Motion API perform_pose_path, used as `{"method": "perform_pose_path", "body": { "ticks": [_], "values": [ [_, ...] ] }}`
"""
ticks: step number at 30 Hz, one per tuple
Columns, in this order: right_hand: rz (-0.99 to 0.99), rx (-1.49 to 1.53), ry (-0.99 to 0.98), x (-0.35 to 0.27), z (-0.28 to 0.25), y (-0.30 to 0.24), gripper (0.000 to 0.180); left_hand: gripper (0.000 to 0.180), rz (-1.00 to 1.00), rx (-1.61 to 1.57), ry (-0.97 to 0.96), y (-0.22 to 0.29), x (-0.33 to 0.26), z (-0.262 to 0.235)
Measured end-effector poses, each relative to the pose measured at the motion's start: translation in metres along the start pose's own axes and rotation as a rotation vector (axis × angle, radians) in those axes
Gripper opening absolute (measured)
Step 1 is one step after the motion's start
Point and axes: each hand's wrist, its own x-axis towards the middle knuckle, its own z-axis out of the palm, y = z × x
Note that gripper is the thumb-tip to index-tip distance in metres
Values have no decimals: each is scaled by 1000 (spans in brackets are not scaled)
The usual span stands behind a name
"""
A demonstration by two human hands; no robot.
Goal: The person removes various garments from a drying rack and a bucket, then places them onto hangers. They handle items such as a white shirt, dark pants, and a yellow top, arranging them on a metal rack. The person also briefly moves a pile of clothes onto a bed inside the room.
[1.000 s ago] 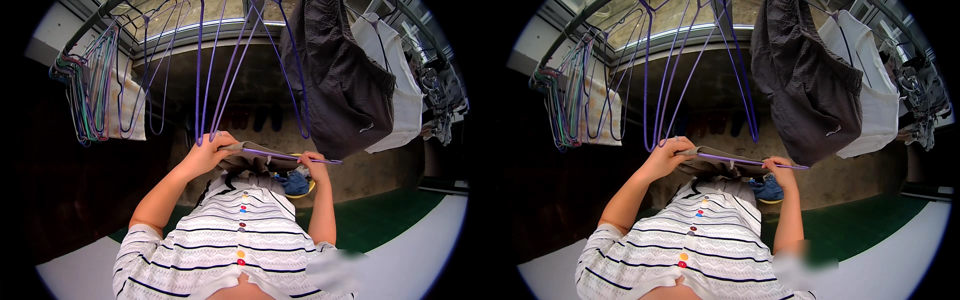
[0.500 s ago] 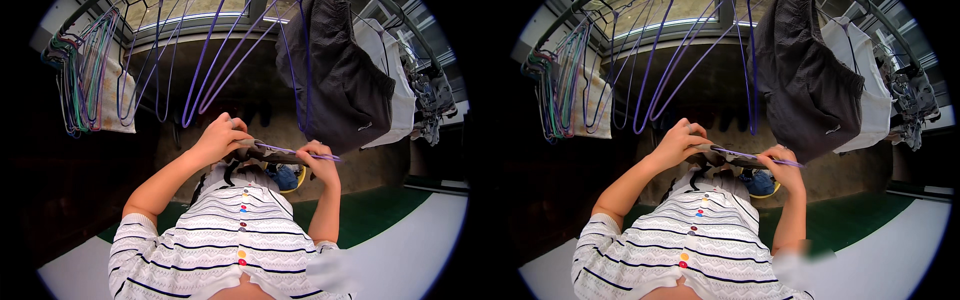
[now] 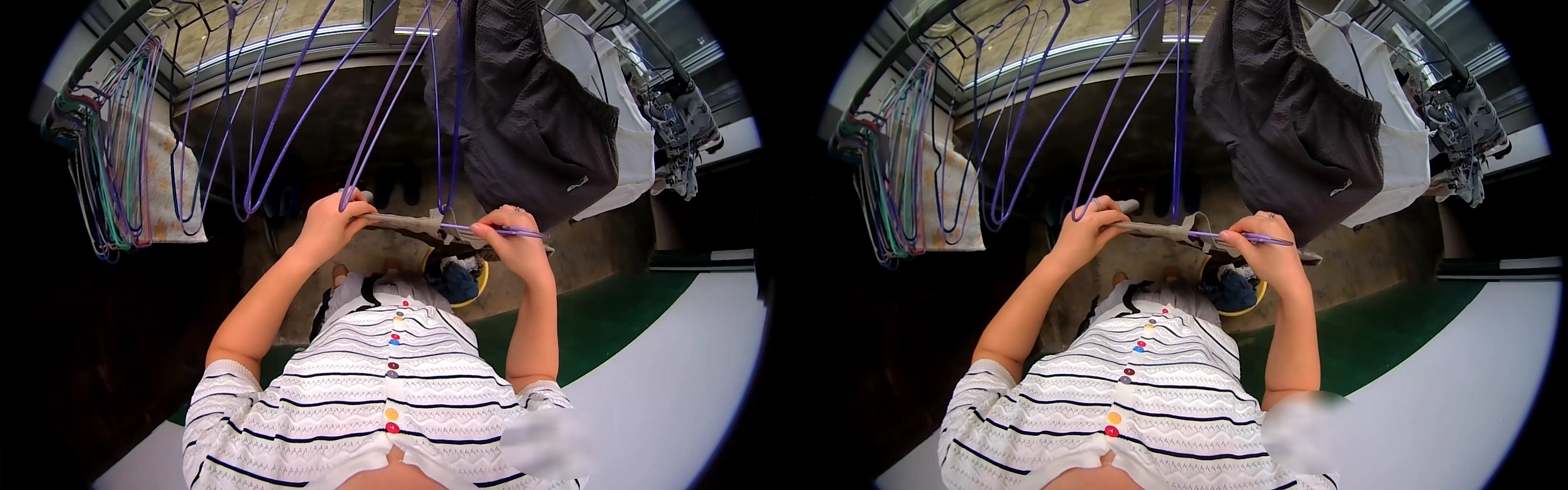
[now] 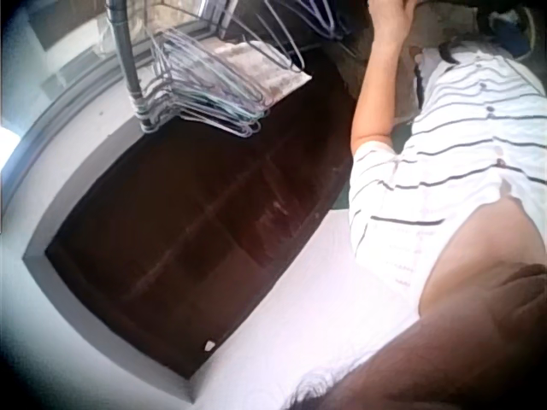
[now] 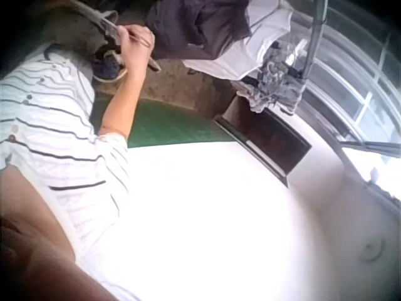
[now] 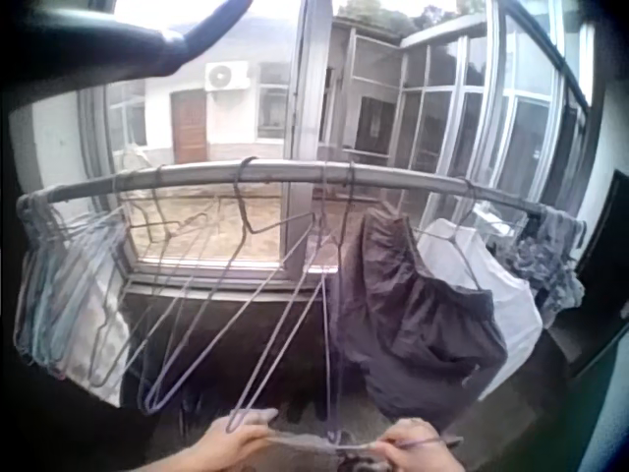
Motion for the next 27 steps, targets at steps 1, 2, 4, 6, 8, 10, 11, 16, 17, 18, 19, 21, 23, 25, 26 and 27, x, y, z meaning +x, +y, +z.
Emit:
{"method": "perform_pose_path", "body": {
  "ticks": [1,2,4,6,8,10,11,16,17,18,19,21,23,25,26,27],
  "values": [
    [-13,-38,4,0,-1,-1,14,20,-38,55,22,3,1,0],
    [-26,-79,20,0,-2,-1,14,21,58,97,55,10,8,-5],
    [6,-47,48,-1,7,-1,15,22,251,168,125,24,21,-11],
    [-22,-46,86,-2,24,-5,16,19,204,90,62,24,19,5],
    [-56,-90,45,0,37,-11,17,18,81,-27,-68,17,15,19],
    [-9,-65,-113,-1,14,-11,28,16,126,-70,-34,7,13,16],
    [17,17,-67,-4,2,-8,32,15,124,-81,-19,3,10,14],
    [580,73,-194,-32,-31,68,36,15,62,-174,24,-16,6,-2],
    [590,75,-206,-32,-30,70,35,15,76,-150,16,-19,7,-5],
    [599,77,-218,-33,-29,70,33,15,88,-132,24,-21,8,-8],
    [608,79,-230,-34,-28,71,32,16,100,-115,32,-22,10,-10],
    [475,84,-182,-40,-28,81,29,16,71,-107,19,-22,11,-15],
    [386,108,-107,-45,-33,82,22,15,52,-119,11,-26,10,-20],
    [343,178,183,-58,-35,86,18,15,17,-127,-7,-30,10,-24],
    [318,218,322,-61,-38,84,16,15,-17,-125,-21,-29,10,-27],
    [214,-209,391,-62,-45,81,14,15,-51,-123,-35,-29,10,-29]
  ]
}}
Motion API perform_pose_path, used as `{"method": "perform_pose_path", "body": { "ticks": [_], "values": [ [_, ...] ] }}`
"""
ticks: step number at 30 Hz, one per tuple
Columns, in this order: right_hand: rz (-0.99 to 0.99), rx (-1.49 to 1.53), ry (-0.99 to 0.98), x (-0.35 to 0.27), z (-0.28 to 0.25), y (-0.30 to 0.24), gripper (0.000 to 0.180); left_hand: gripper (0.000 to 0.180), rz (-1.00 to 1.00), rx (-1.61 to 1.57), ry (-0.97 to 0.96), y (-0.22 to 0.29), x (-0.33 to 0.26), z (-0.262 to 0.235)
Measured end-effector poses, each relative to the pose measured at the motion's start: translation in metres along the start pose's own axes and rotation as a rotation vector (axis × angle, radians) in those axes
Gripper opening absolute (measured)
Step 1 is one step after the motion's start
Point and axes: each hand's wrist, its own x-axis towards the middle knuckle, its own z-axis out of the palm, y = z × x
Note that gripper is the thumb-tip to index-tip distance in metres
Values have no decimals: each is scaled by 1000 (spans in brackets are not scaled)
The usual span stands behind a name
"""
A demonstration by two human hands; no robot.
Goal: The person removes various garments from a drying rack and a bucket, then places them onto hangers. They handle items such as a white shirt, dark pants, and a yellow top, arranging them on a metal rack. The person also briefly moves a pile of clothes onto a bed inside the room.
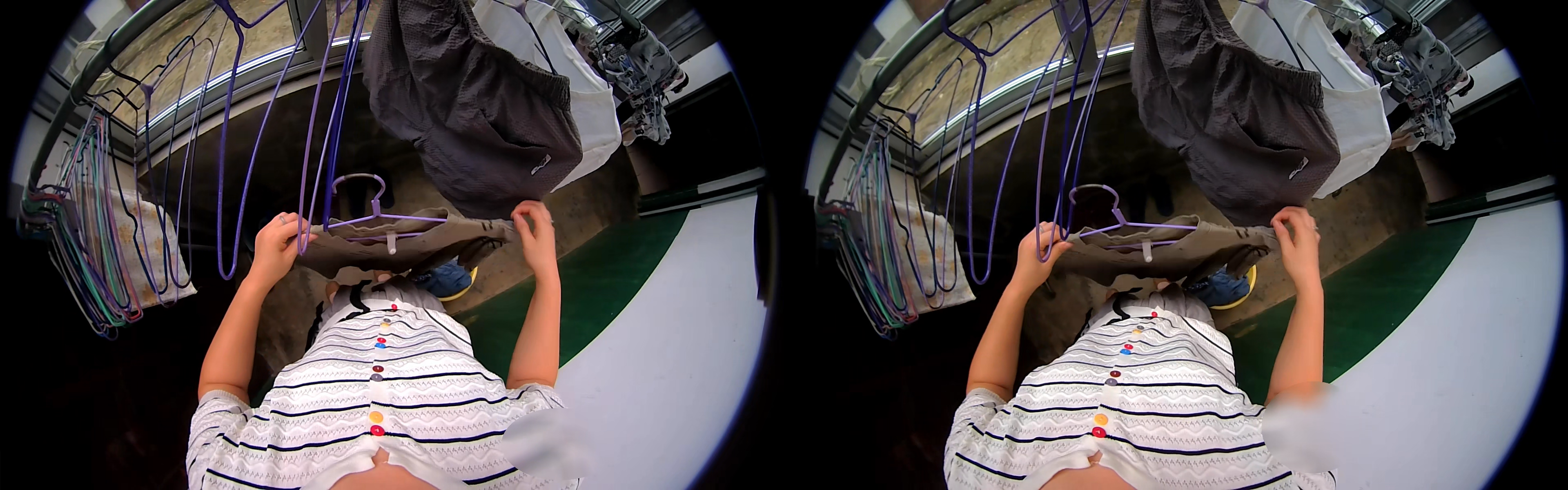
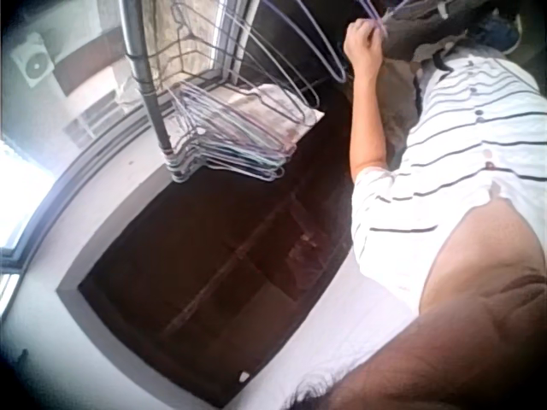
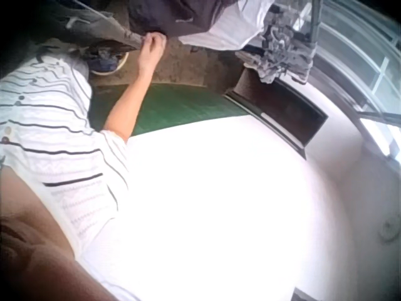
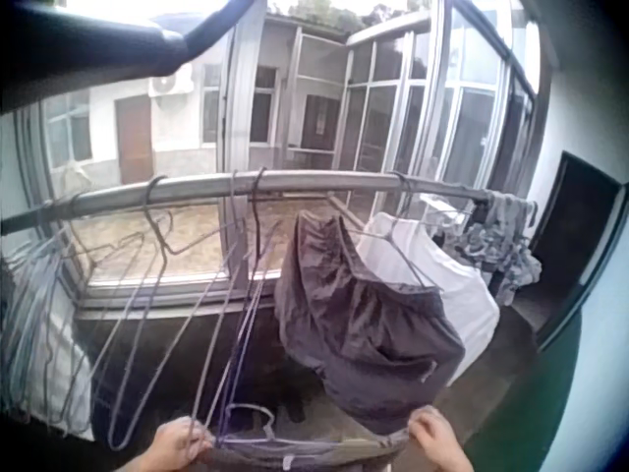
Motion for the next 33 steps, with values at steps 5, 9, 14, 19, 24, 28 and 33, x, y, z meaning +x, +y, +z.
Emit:
{"method": "perform_pose_path", "body": {
  "ticks": [5,9,14,19,24,28,33],
  "values": [
    [-141,236,-296,-1,25,-62,40,16,242,88,-6,8,18,27],
    [-21,286,-471,-2,28,-83,12,17,290,23,-77,26,36,28],
    [15,295,-237,-10,-7,-87,10,27,166,33,9,39,55,11],
    [-46,238,-207,3,-47,-100,9,21,-227,-73,-153,-20,54,15],
    [75,133,-106,40,-83,-115,13,13,-60,-261,79,-52,51,34],
    [48,-2,9,77,-114,-172,18,11,-161,-361,32,-54,24,33],
    [82,179,-121,151,-123,-239,22,12,-112,-404,2,-65,-1,42]
  ]
}}
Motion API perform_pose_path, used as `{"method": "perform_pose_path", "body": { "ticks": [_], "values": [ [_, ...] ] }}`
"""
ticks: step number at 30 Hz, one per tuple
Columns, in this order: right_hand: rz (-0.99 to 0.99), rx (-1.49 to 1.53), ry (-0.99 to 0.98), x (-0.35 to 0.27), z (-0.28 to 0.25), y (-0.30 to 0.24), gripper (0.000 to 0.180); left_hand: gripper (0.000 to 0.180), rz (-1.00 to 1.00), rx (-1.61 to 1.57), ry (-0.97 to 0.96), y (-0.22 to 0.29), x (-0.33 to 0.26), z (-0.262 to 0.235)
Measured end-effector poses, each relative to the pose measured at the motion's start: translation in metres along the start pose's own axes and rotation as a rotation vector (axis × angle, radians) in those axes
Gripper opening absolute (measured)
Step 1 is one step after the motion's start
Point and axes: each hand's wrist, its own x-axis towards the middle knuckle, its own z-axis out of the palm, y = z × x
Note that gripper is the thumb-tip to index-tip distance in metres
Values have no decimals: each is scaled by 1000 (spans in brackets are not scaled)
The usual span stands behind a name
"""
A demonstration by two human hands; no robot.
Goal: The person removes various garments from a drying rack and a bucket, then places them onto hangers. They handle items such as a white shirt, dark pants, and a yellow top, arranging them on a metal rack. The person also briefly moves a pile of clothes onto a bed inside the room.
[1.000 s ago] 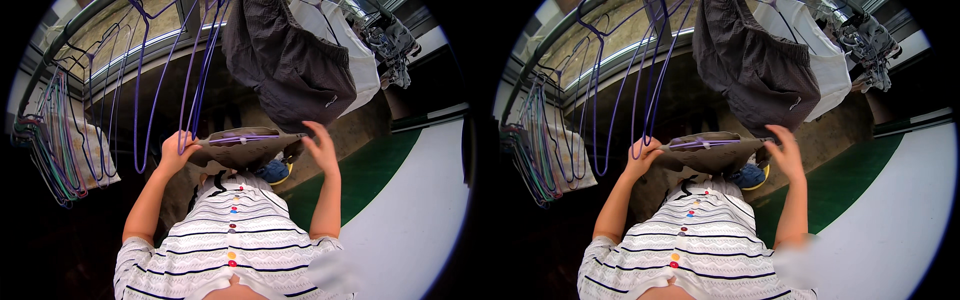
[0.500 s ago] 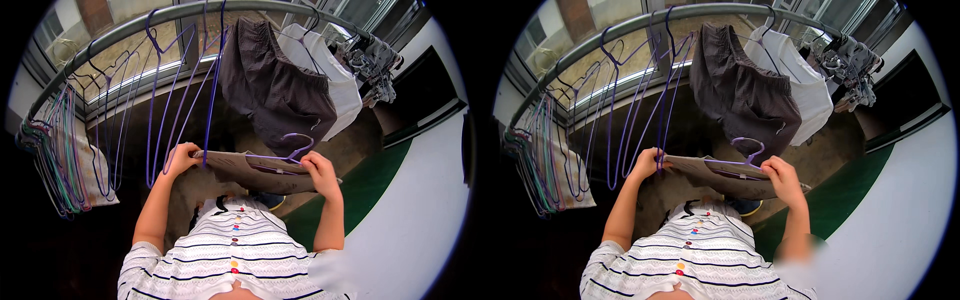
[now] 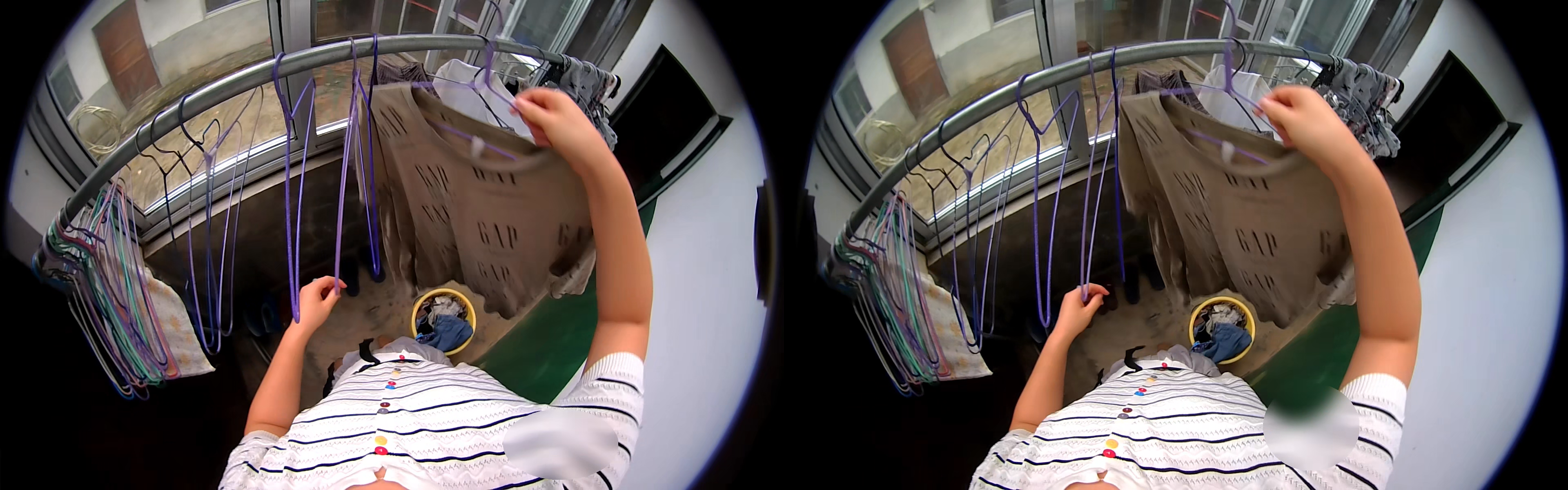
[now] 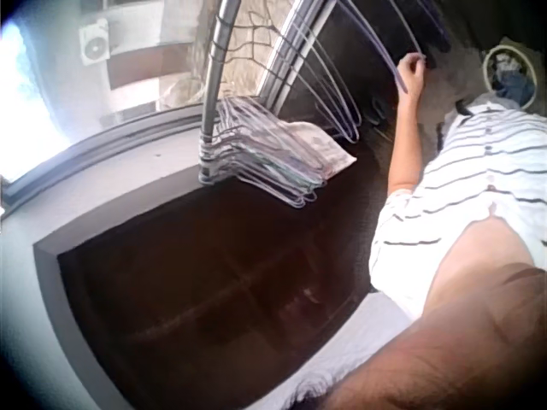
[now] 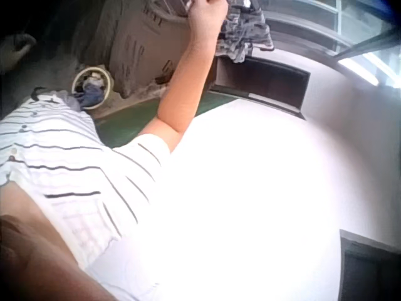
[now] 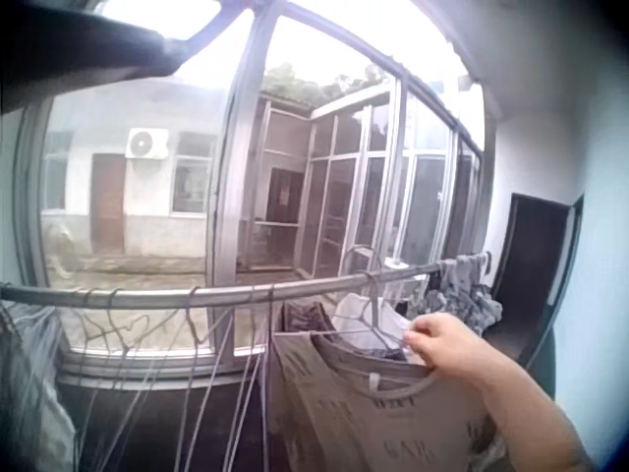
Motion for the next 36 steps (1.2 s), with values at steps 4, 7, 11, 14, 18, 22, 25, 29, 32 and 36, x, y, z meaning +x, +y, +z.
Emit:
{"method": "perform_pose_path", "body": {
  "ticks": [4,7,11,14,18,22,25,29,32,36],
  "values": [
    [93,265,-66,39,26,1,21,37,63,34,-31,19,-13,13],
    [126,355,-70,54,58,33,23,66,-35,-44,-161,23,-25,25],
    [66,415,-46,57,92,73,28,60,-16,-73,-366,19,-23,50],
    [-155,149,-21,42,90,88,46,36,-72,4,-510,31,-7,80],
    [-411,247,-76,-33,34,133,42,37,-25,169,-582,29,11,133],
    [-42,811,-315,-140,-15,269,26,46,190,637,-731,29,24,180],
    [388,1135,12,-203,45,441,35,42,232,725,-860,8,39,233],
    [907,763,502,-327,283,669,67,37,-71,619,-1033,-36,35,305],
    [1393,916,265,-359,350,696,82,37,-225,651,-1103,-76,34,366],
    [1418,764,239,-368,456,770,91,37,-333,592,-1219,-160,16,401]
  ]
}}
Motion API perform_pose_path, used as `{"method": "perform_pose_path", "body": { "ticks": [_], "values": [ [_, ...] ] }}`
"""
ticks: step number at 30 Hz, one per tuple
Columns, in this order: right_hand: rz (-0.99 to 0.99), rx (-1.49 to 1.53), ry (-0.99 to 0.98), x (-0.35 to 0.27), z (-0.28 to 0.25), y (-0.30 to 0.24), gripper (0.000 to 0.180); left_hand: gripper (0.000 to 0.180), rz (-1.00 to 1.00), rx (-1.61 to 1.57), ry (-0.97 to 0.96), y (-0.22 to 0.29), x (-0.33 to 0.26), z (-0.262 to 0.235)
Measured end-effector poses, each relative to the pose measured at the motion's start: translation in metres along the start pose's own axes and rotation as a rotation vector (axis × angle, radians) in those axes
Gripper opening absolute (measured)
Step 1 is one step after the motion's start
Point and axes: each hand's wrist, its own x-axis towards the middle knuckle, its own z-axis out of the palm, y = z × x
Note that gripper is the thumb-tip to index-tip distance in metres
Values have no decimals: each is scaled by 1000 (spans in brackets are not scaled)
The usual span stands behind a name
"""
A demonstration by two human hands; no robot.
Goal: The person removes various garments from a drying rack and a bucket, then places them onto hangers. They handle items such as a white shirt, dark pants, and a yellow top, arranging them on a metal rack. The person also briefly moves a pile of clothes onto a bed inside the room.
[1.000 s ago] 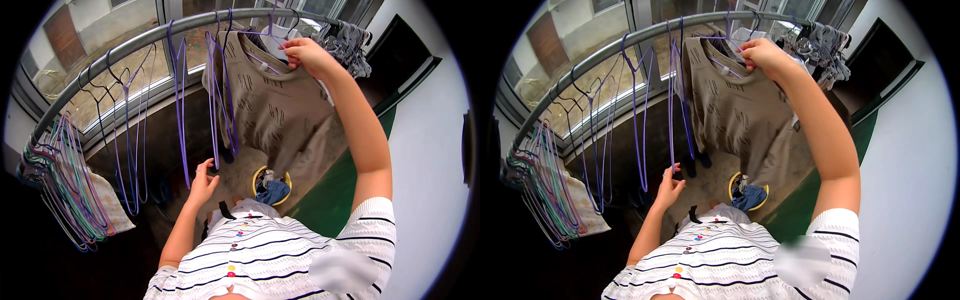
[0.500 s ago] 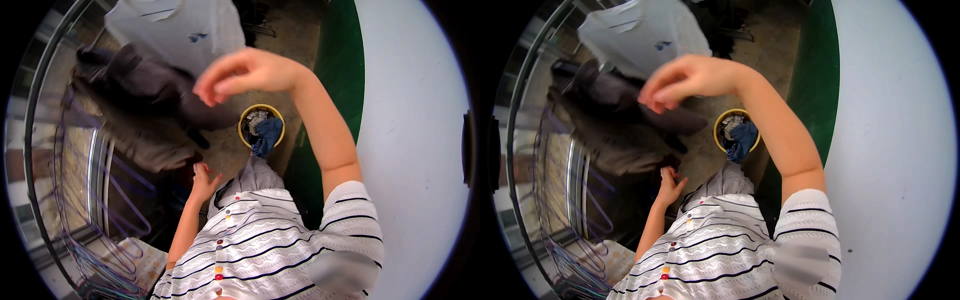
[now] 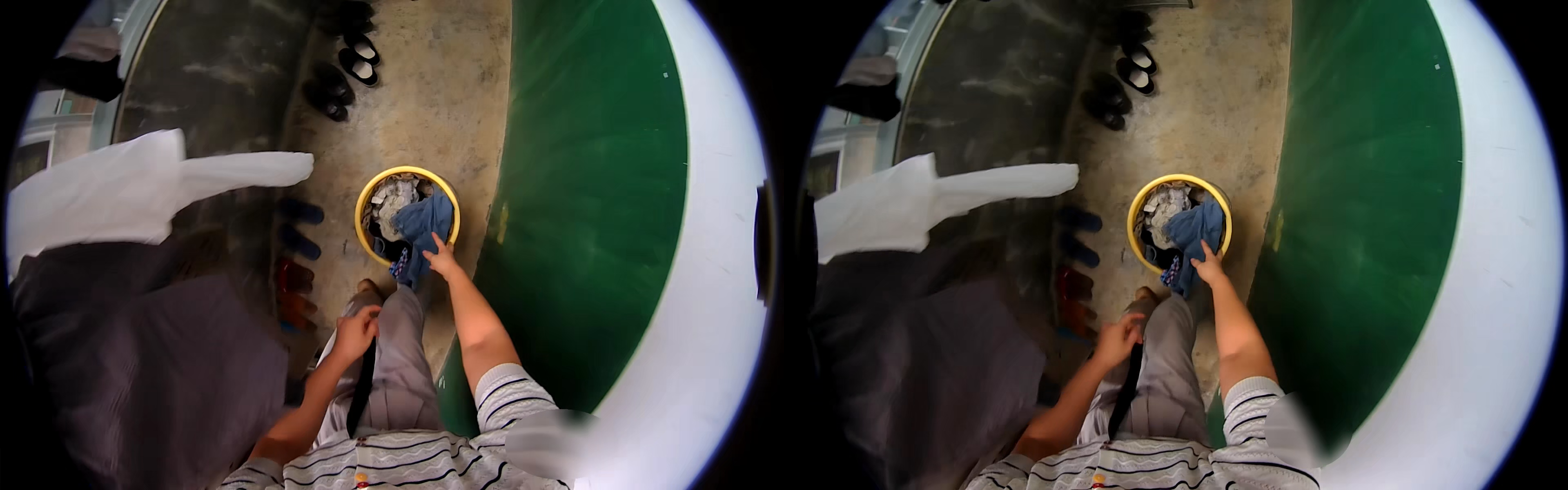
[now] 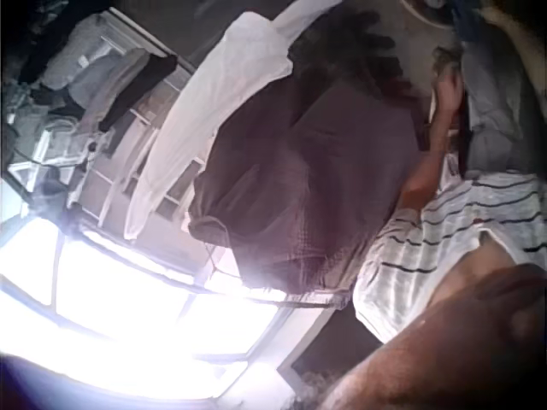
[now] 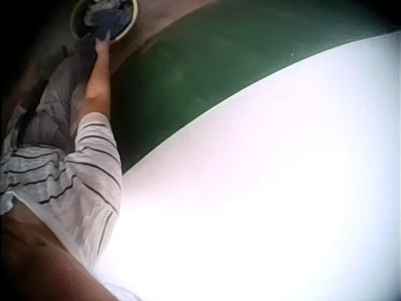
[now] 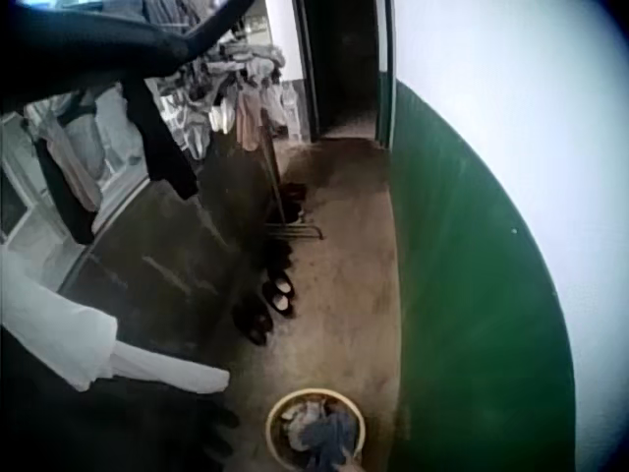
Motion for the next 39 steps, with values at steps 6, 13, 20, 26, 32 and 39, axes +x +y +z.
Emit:
{"method": "perform_pose_path", "body": {
  "ticks": [6,13,20,26,32,39],
  "values": [
    [-69,457,456,52,30,-7,71,37,125,68,104,-12,40,18],
    [-252,1129,244,-38,-31,-73,24,52,117,-123,162,44,54,23],
    [-283,894,260,-92,-52,-86,27,35,-19,-532,256,46,131,50],
    [-423,781,288,-64,-69,-72,28,35,-186,-193,340,-55,207,63],
    [-504,759,465,-23,-63,-62,27,32,177,20,380,-114,267,55],
    [-311,22,1264,-38,-52,-53,61,44,284,100,250,-63,348,50]
  ]
}}
